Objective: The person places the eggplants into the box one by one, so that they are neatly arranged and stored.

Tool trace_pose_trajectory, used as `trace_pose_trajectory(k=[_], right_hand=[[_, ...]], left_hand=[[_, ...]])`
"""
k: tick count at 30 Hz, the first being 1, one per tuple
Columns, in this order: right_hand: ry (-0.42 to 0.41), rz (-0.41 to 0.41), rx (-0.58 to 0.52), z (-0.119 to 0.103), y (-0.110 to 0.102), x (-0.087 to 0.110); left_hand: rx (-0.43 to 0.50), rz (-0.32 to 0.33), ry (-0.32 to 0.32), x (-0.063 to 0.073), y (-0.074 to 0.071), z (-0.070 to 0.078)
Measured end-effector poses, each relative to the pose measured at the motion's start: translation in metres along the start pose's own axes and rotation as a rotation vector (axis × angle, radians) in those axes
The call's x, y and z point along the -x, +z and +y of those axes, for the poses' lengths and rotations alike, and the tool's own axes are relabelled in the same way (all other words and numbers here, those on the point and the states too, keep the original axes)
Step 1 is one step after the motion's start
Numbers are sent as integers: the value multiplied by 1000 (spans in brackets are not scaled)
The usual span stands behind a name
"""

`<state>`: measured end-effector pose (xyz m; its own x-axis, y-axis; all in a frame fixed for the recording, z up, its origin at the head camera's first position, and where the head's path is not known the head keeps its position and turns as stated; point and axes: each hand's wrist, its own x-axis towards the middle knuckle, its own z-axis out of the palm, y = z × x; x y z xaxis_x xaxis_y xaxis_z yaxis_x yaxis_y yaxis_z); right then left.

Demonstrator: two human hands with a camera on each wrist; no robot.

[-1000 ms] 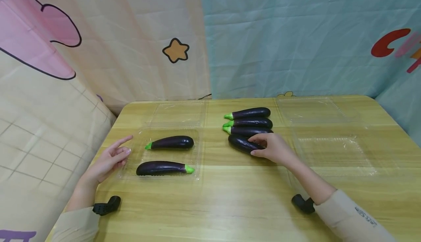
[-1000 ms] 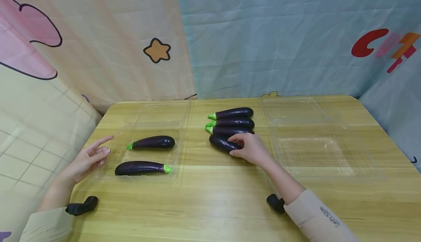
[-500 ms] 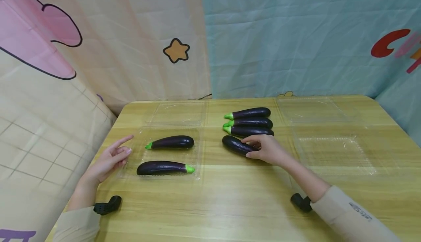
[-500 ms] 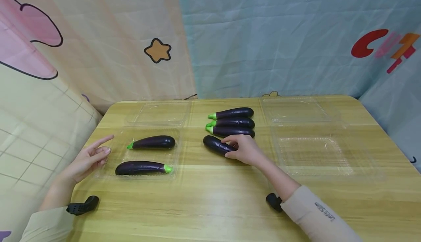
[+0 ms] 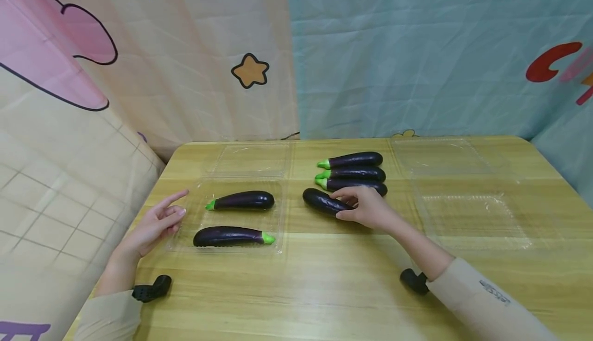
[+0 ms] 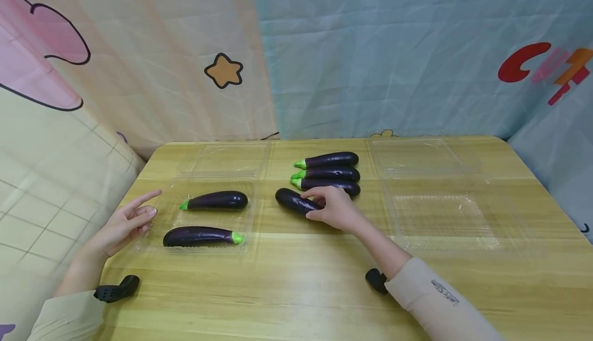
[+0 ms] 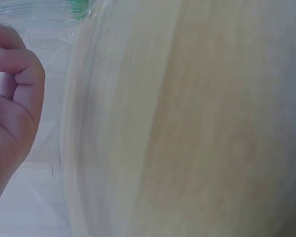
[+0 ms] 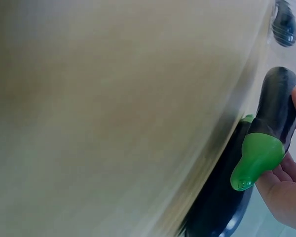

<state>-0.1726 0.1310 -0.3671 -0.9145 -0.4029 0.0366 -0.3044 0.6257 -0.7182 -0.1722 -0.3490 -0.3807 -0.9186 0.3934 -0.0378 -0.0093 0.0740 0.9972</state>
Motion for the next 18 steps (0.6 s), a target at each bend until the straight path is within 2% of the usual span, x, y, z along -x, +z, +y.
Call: trace_pose_trajectory(k=[8, 18], right_hand=[[11, -1, 15, -13, -3, -9], [-35, -9, 15, -27, -10, -19]], left_hand=[[22, -12, 7, 0, 1, 1], [18, -20, 16, 0, 0, 1]])
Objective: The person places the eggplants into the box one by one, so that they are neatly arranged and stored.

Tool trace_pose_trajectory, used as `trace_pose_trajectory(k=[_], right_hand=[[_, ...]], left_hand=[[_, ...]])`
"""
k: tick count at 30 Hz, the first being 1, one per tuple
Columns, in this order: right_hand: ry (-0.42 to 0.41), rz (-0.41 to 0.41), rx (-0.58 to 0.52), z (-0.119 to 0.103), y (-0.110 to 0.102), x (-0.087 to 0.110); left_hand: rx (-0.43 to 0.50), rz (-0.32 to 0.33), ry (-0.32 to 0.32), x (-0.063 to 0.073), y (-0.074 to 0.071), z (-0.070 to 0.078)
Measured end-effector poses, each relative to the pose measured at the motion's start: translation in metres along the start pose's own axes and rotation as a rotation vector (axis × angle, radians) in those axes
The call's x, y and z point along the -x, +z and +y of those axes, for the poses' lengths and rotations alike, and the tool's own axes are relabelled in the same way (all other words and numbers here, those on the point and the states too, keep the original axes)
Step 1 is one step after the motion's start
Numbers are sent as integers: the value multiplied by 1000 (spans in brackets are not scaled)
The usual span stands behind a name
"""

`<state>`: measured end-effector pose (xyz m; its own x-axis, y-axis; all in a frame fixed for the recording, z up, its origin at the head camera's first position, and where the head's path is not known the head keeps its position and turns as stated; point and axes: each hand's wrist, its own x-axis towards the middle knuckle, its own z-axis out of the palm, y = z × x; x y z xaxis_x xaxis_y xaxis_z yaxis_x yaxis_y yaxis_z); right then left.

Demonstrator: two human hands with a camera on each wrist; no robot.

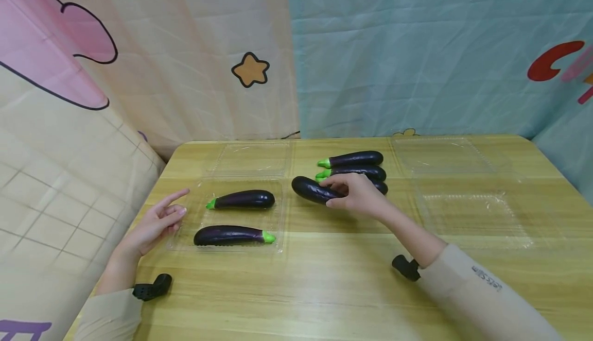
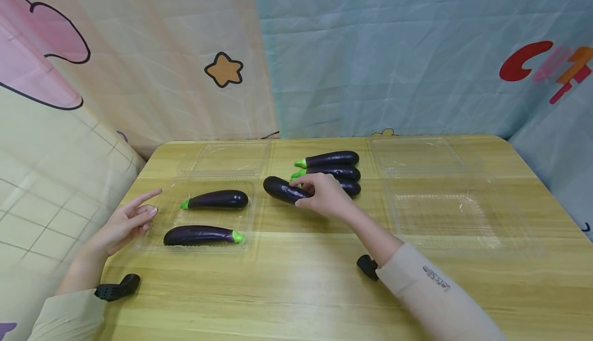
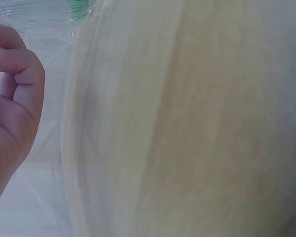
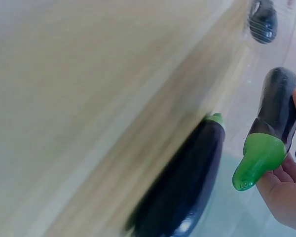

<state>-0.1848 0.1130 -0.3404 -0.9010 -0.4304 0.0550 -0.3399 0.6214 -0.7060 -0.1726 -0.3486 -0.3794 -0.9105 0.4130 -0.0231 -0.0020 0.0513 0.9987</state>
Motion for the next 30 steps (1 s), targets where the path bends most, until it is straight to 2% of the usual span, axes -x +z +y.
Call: trace_pose_trajectory(k=[9, 30], right_hand=[[-8, -27, -11, -17, -3, -10], [-149, -72, -3, -55, 13, -35]], left_hand=[[-4, -6, 7, 0, 0, 0], [14, 7, -6, 0, 0, 0]])
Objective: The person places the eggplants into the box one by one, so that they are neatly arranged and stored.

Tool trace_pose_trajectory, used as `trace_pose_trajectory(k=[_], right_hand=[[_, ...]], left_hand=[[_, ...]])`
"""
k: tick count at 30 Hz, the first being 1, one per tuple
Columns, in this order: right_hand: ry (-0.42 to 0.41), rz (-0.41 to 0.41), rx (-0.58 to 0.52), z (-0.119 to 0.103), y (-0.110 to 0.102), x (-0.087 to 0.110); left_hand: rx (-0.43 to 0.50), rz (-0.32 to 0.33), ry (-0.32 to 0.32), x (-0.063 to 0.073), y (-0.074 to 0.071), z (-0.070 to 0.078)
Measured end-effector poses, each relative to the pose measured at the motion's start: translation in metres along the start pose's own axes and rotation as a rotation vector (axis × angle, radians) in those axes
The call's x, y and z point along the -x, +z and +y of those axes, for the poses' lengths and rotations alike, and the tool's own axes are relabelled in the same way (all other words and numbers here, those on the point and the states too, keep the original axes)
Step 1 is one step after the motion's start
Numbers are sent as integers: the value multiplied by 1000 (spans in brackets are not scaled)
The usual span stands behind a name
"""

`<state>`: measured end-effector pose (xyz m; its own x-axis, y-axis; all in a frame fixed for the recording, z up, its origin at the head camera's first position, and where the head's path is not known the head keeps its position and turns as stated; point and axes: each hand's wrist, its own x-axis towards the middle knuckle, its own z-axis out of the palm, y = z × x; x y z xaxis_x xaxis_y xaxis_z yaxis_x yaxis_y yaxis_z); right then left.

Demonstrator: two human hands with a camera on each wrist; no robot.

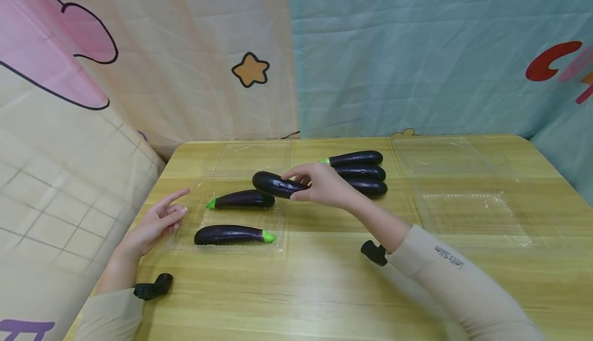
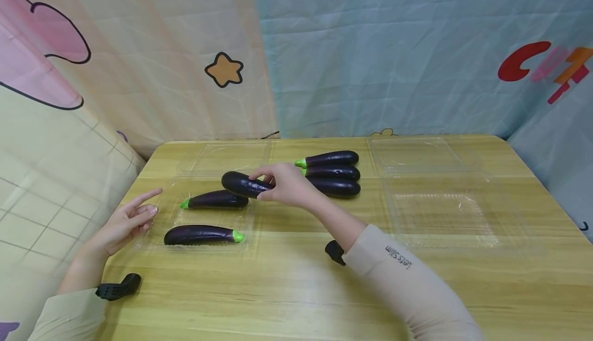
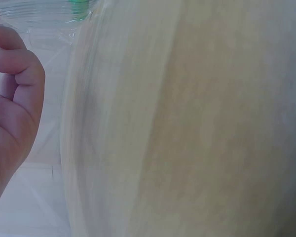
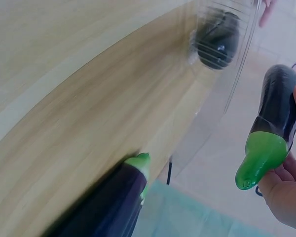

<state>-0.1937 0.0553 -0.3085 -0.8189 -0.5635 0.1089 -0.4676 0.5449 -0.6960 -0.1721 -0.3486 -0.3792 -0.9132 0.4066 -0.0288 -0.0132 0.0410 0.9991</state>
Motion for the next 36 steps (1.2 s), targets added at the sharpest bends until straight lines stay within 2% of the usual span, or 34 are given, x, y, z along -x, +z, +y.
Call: trace_pose_trajectory(k=[9, 23, 31, 36], right_hand=[[-62, -28, -5, -12, 9, -12], [-67, -96, 17, -29, 23, -28], [-88, -137, 59, -38, 33, -40], [-101, -151, 77, -40, 41, -48]], left_hand=[[-7, -10, 10, 0, 0, -1], [-28, 4, -10, -1, 1, -1], [4, 1, 3, -1, 0, -2], [-27, 4, -5, -1, -2, -4]])
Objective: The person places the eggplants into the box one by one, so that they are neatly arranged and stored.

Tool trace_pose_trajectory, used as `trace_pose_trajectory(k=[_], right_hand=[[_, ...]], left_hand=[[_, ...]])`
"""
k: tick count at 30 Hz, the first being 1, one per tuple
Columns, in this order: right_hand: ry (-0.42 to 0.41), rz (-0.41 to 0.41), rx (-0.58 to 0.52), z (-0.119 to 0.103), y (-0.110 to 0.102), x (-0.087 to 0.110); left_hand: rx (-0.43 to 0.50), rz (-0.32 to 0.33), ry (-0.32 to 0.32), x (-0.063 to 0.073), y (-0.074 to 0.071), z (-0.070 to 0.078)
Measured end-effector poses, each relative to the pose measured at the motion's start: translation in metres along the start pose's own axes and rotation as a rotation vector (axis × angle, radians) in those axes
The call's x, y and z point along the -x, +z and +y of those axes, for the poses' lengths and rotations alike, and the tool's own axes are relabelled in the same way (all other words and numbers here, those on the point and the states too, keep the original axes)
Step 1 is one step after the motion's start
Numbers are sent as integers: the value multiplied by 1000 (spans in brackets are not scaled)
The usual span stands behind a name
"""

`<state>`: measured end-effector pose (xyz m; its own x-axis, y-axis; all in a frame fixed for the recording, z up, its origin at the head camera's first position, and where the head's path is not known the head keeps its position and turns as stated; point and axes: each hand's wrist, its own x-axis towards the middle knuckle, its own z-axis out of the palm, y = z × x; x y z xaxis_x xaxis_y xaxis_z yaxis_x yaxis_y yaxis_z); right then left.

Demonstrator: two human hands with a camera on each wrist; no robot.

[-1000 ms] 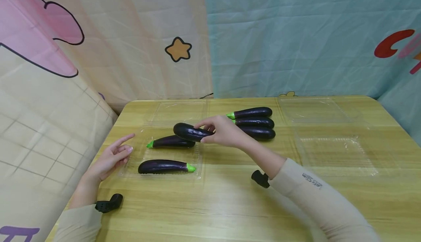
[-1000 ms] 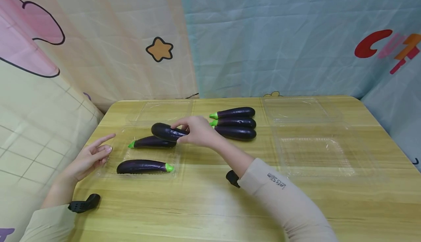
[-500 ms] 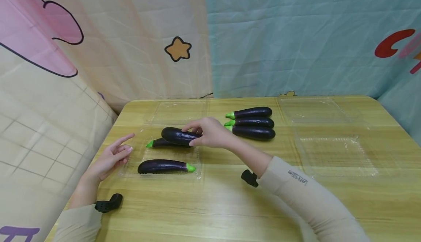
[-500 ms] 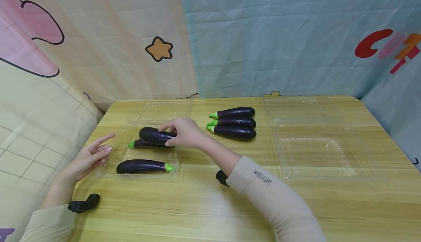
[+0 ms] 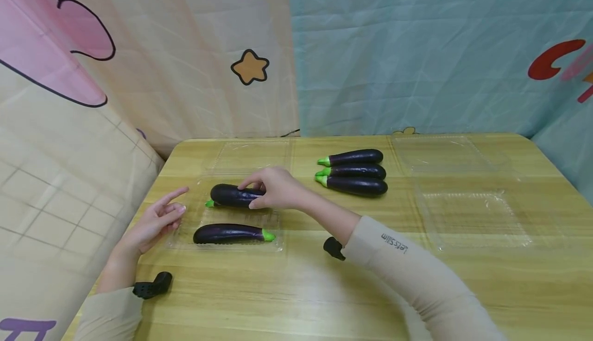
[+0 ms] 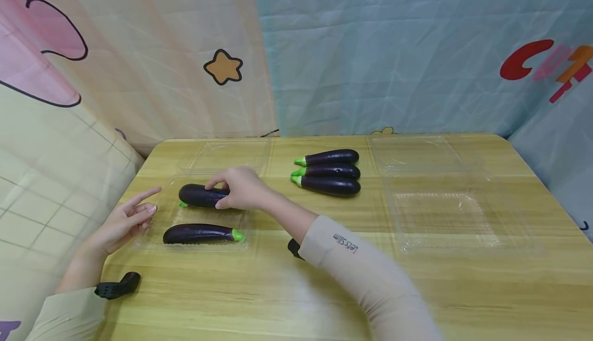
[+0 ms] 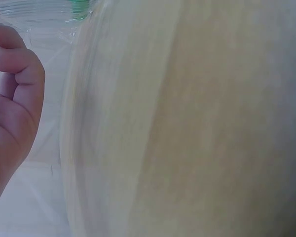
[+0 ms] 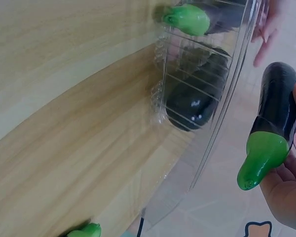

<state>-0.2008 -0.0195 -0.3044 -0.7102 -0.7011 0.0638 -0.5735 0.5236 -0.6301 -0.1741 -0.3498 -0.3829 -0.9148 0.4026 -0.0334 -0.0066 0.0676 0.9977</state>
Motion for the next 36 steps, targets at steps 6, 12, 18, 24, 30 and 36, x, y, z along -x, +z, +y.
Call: trace_pose_trajectory(k=[6, 12, 18, 24, 30, 36], right_hand=[[1, -20, -1, -3, 9, -10], [8, -42, -13, -3, 17, -15], [21, -42, -22, -1, 24, -20], [31, -44, -7, -1, 33, -24], [45, -42, 19, -2, 42, -26], [68, -36, -4, -1, 50, -27]], left_hand=[[-5, 3, -2, -1, 0, 0], [19, -10, 6, -2, 1, 2], [35, -16, 25, -2, 1, 5], [50, -15, 23, -1, 1, 4], [68, -16, 12, 1, 1, 1], [77, -23, 17, 0, 0, 0]])
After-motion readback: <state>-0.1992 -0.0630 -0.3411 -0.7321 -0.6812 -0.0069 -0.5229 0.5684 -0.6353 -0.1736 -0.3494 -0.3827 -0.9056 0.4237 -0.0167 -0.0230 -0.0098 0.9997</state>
